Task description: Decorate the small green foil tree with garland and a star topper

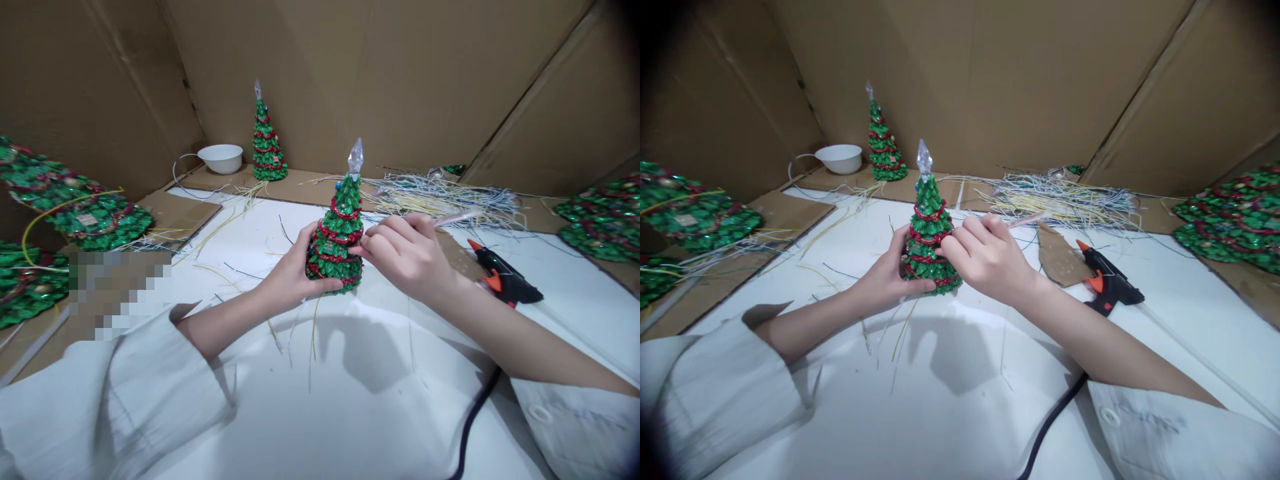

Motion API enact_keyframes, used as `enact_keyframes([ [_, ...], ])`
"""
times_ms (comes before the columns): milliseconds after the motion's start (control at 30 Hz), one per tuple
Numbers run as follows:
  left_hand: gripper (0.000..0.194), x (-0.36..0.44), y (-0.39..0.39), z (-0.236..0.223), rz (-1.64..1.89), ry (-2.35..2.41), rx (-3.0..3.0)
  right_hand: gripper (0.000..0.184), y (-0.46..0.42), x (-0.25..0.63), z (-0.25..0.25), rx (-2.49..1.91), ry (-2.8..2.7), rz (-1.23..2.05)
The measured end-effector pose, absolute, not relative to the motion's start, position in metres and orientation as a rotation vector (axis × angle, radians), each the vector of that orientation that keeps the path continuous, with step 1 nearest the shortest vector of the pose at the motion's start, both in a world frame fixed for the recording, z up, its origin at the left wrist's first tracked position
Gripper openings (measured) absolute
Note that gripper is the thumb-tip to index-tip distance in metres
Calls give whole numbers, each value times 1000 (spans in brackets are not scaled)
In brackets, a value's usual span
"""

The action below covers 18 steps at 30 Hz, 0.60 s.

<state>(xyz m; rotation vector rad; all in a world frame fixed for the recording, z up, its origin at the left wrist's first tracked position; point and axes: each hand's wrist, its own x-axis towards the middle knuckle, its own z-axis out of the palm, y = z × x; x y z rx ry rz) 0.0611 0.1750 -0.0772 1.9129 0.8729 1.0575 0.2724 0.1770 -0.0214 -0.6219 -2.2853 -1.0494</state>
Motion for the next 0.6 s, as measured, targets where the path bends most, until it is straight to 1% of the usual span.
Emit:
enact_keyframes([
  [167, 94, 61, 175, -77, 1067, 868, 1915, 28, 173, 271, -17, -622, -2293, -1125],
  [600, 94, 61, 175, -75, 1069, 885, 1963, 28, 173, 269, -14, -589, -2298, -1174],
])
